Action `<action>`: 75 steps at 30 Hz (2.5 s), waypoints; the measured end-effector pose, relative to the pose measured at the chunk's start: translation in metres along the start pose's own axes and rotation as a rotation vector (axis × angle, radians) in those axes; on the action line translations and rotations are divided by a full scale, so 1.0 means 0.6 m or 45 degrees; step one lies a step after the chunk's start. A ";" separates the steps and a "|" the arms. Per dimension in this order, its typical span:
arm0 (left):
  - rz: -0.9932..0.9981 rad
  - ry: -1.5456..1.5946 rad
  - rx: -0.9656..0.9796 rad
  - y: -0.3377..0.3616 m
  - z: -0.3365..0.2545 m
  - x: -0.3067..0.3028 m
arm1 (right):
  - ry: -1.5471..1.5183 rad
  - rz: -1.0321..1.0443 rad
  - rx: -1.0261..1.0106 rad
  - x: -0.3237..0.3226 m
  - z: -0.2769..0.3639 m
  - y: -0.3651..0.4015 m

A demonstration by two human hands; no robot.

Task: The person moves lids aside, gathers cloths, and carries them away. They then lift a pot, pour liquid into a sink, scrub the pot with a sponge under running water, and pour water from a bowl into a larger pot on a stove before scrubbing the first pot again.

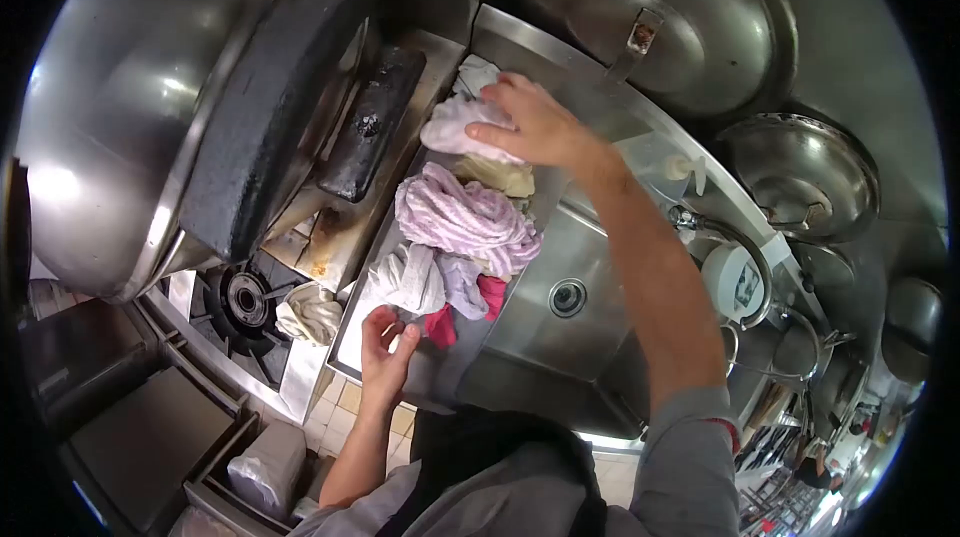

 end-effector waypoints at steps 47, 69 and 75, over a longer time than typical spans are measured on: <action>0.264 0.859 0.237 0.312 -0.116 0.220 | -1.659 -0.277 0.607 0.073 -0.111 0.638; -0.142 0.963 0.523 0.748 -0.040 0.136 | -2.010 0.232 0.226 0.142 0.140 0.868; -0.319 1.073 0.581 0.829 0.012 -0.114 | -1.766 0.534 -0.029 0.296 0.382 0.829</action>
Point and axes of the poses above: each hand's wrist, its own y-axis away from the middle knuckle, its own x-axis out of the palm, z = x × y, the point moved 10 cm from there along -y, towards the middle knuckle, and after that the axes turned 6 degrees about x, right-handed, at the moved point
